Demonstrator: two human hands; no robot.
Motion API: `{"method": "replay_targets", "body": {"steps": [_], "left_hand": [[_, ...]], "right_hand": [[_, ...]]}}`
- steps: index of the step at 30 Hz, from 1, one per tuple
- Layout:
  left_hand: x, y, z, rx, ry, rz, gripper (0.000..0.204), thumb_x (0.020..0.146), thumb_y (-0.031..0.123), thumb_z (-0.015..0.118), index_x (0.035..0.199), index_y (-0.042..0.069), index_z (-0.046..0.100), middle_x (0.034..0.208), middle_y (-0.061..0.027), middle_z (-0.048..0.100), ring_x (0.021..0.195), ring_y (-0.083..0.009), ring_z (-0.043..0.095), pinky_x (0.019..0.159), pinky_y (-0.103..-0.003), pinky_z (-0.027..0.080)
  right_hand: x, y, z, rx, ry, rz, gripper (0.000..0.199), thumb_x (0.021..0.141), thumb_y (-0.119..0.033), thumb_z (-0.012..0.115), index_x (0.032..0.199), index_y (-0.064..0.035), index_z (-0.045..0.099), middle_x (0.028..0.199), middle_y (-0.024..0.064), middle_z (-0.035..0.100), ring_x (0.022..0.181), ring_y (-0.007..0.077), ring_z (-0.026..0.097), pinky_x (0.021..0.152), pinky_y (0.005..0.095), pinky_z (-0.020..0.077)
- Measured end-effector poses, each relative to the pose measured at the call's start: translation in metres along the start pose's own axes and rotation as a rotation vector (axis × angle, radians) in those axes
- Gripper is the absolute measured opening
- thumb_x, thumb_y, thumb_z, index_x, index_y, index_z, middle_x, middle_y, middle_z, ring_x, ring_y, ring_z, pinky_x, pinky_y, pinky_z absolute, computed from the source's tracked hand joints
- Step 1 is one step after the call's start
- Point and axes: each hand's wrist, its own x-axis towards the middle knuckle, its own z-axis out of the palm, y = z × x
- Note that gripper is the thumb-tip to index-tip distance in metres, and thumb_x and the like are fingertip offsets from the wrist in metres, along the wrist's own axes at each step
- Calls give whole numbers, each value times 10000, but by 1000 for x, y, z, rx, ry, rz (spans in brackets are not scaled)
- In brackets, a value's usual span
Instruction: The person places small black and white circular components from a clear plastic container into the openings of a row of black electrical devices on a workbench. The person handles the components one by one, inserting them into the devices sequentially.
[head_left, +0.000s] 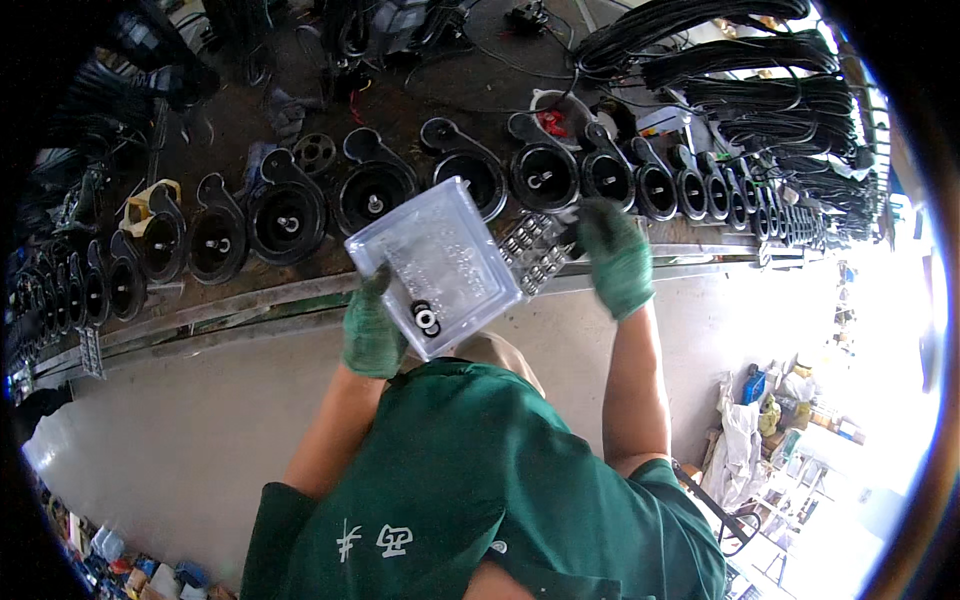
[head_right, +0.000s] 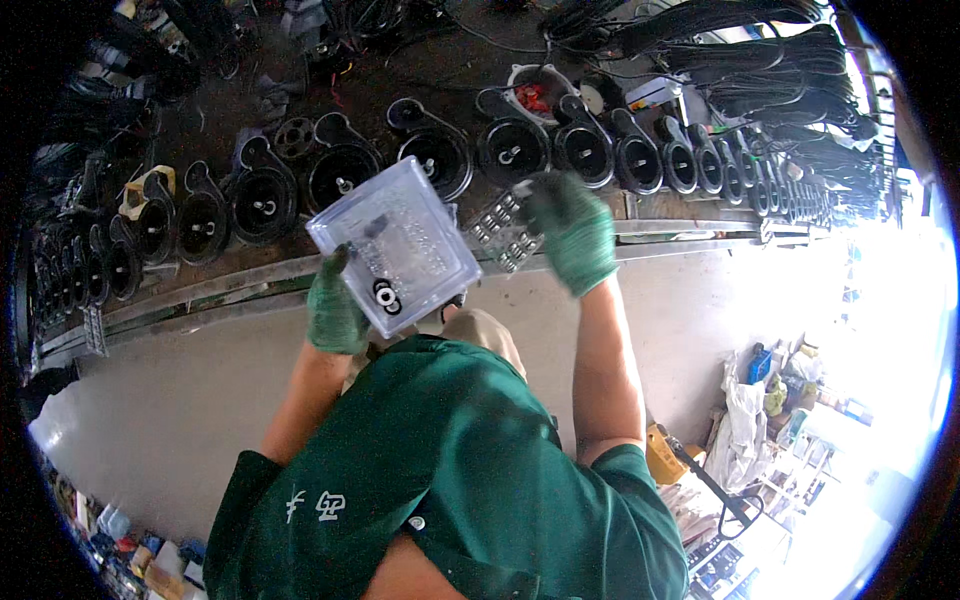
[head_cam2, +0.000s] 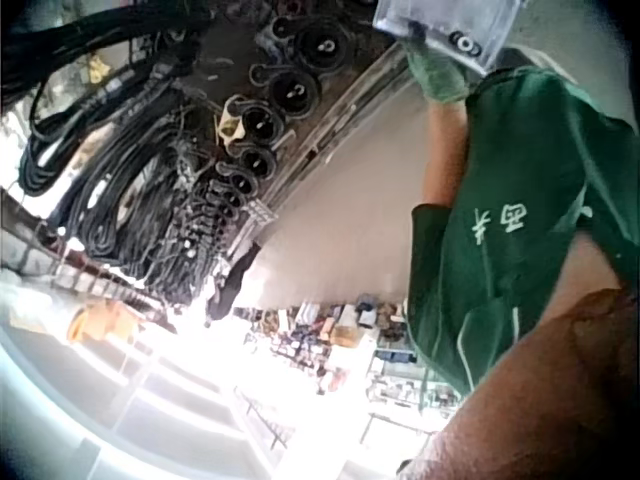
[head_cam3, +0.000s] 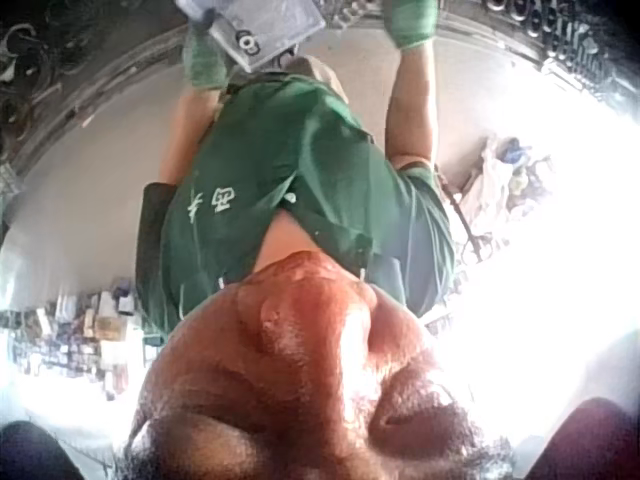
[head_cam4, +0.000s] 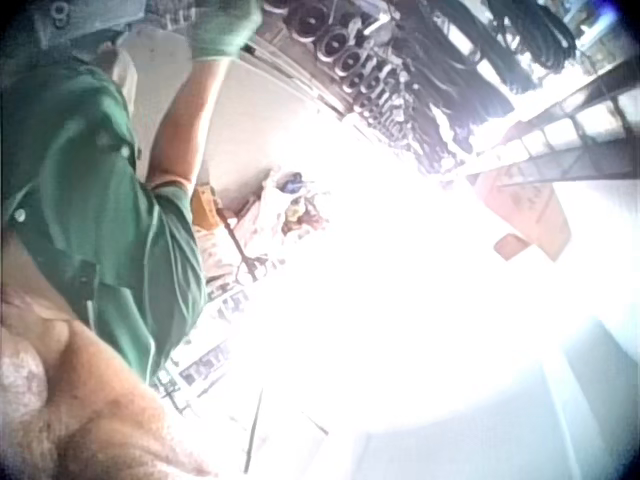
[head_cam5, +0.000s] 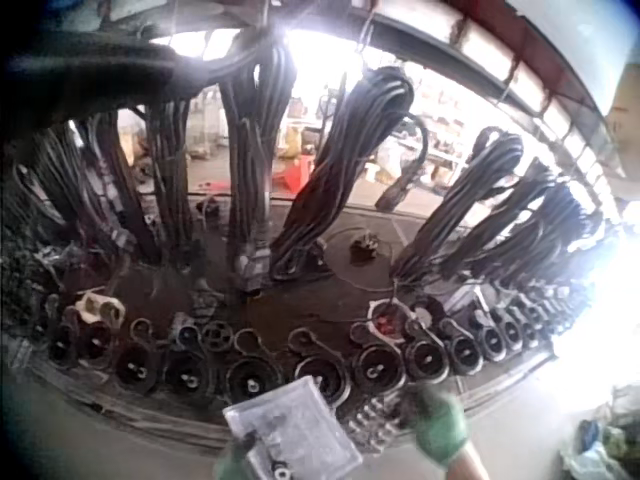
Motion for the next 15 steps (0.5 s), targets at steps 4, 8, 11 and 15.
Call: {"method": "replay_targets", "body": {"steps": [4,8,11,15], "left_hand": [[-3,0,2,5,57,58,792,872,429,782,1491,33,486,1403,-179,596,1281,-361,582,1101,-487,498],[-14,-2,29,46,74,125,817,882,416,761,1528,28,443,1467,-208,546,1324,-392,533,1146,-502,446],[-12,-13,51,26,62,192,806,880,430,768,1506,23,466,1425,-195,573,1295,-374,557,1128,-495,464],[-7,-37,71,70,95,204,773,881,447,766,1470,19,508,1378,-178,606,1259,-343,594,1100,-482,495]], "right_hand": [[63,70,-80,-390,229,151,225,1051,-220,612,1178,-71,723,954,140,763,850,210,729,703,343,558],[106,114,-99,-701,161,-46,275,1022,-275,616,1162,-68,730,1017,237,739,931,415,715,807,455,544],[128,132,-103,-732,40,13,310,1023,-320,605,1164,-81,743,1037,231,745,974,421,714,825,450,549],[132,129,-104,-830,-39,-13,300,1025,-291,608,1216,-93,729,1095,227,743,1039,409,713,859,442,557]]}}
